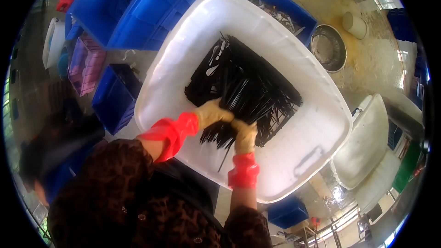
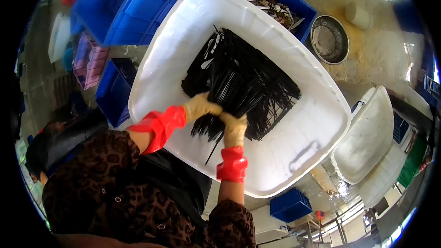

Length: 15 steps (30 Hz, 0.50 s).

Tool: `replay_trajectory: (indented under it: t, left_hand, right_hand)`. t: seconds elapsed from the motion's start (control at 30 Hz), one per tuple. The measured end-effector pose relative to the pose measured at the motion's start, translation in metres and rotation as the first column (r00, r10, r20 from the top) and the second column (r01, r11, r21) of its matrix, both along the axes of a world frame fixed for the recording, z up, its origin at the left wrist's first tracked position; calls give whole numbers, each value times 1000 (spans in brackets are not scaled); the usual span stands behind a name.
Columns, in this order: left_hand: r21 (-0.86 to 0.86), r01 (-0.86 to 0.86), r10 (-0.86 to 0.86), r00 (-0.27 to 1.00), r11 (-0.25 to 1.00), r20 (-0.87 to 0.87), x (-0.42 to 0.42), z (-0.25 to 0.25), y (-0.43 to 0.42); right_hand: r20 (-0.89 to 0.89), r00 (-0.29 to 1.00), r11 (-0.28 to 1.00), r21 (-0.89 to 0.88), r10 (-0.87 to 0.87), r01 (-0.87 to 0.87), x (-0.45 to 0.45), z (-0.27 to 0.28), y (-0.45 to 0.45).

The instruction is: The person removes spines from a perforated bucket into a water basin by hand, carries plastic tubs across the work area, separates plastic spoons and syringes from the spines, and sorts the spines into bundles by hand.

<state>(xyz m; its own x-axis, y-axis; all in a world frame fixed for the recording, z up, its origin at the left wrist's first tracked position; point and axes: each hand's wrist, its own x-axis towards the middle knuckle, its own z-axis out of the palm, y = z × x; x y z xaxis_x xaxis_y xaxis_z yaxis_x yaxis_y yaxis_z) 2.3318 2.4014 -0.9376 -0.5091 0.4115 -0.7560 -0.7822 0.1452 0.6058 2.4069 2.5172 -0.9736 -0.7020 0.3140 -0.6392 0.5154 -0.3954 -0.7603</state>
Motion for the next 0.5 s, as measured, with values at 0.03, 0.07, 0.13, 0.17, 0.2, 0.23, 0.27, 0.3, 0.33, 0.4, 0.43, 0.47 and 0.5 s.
replay_trajectory:
  t: [0.03,0.07,0.13,0.17,0.2,0.23,0.27,0.3,0.33,0.4,0.43,0.47,0.5]
  left_hand:
    - [9,-48,46,987,999,154,12,-17,-12]
    - [-23,-70,74,956,997,284,22,-15,-21]
    - [-31,-82,87,941,996,328,41,-11,-43]
    - [-94,-73,107,896,993,430,38,-9,-52]
    - [-156,-56,131,841,986,526,30,-5,-57]
    - [-79,-36,70,877,996,475,23,6,-61]
    - [-12,-20,23,922,1000,388,12,11,-65]
    - [-36,13,-2,958,999,288,4,9,-67]
    - [35,133,-136,986,990,96,2,-1,-73]
    - [158,29,-57,982,987,178,-38,53,-79]
    - [312,-98,43,983,945,178,-52,69,-83]
    - [340,-132,101,989,931,108,-66,84,-86]
    - [313,-25,58,994,949,-96,-89,105,-93]
  right_hand:
    - [73,995,995,58,71,-75,13,1,-10]
    - [149,979,982,110,136,-154,23,5,-23]
    - [291,956,1000,-14,-19,24,29,21,-47]
    - [355,927,975,-136,-116,174,27,25,-56]
    - [360,925,977,-125,-119,175,25,26,-62]
    - [274,961,999,4,-44,45,26,26,-63]
    - [163,985,988,136,56,-79,17,26,-64]
    - [169,983,974,205,67,-101,13,32,-62]
    - [173,982,954,273,76,-122,3,46,-64]
    - [190,965,966,220,-180,137,-32,102,-76]
    - [92,996,932,362,-14,-21,-48,121,-81]
    - [26,987,844,515,158,-148,-62,141,-84]
    - [17,997,883,463,76,-75,-86,160,-89]
